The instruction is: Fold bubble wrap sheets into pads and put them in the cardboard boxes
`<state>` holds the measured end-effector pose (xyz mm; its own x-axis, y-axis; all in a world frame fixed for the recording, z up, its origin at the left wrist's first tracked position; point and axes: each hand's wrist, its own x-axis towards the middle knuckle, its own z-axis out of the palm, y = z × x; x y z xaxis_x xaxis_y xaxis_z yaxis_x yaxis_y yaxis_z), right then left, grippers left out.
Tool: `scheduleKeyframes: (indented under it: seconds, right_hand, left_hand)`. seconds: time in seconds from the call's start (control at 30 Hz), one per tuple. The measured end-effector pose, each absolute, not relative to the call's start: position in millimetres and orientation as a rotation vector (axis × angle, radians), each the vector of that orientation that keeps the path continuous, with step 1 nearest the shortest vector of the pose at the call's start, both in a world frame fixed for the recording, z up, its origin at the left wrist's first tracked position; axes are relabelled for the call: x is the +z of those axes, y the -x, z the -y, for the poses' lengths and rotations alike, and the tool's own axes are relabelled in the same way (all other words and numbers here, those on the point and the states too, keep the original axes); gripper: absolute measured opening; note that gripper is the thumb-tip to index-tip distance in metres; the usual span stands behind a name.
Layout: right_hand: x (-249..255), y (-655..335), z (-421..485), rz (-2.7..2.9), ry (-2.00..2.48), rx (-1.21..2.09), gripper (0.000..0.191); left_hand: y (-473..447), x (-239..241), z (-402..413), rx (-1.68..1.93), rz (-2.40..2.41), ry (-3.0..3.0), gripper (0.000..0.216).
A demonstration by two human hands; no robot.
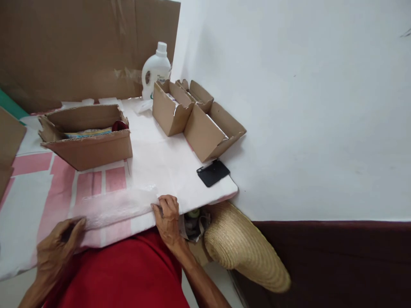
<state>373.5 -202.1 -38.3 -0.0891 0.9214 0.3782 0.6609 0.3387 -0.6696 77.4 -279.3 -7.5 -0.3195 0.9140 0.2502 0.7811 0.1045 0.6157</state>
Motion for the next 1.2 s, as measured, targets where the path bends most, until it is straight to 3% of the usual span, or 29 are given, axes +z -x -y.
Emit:
scheduleKeyframes:
  seconds: [0.27,0.47,0.57,0.67,0.77,0.87,1.03,1.13,1.2]
  right_hand:
    - [-36,-361,205,1.756,1.486,0.318,0.003]
    - [-35,-360,204,1.726,1.524,0.377,0.007]
    - [-31,-358,203,1.721,1.547,0.402,0.012]
    - [-26,-356,203,1.729,1.572,0.421,0.014]
    - [-25,-356,202,1.731,1.593,0.413,0.012]
    - [-26,-359,201,1.709,1.602,0.38,0.011]
    - [-19,-346,210,1.638,1.563,0.19,0.031]
    - [-10,-314,219,2.06,1.203,0.172,0.04]
    - [-8,-294,223,2.386,0.929,0.245,0.056]
  left_hand:
    - [-82,-20,272,1.037,-2.325,-1.82,0.036]
    - [-90,-18,266,0.954,-2.491,-2.008,0.031]
    - [-96,-11,268,1.035,-2.508,-2.167,0.039]
    - [-102,-11,272,1.038,-2.147,-2.486,0.049]
    - [-105,-20,274,0.795,-1.731,-2.674,0.055]
    - [-105,-32,274,0.654,-1.69,-2.704,0.053]
    - [-103,-37,273,0.635,-1.669,-2.691,0.055]
    - [-98,-41,273,0.681,-1.633,-2.689,0.055]
    - [-93,-46,272,0.77,-1.543,-2.737,0.055]
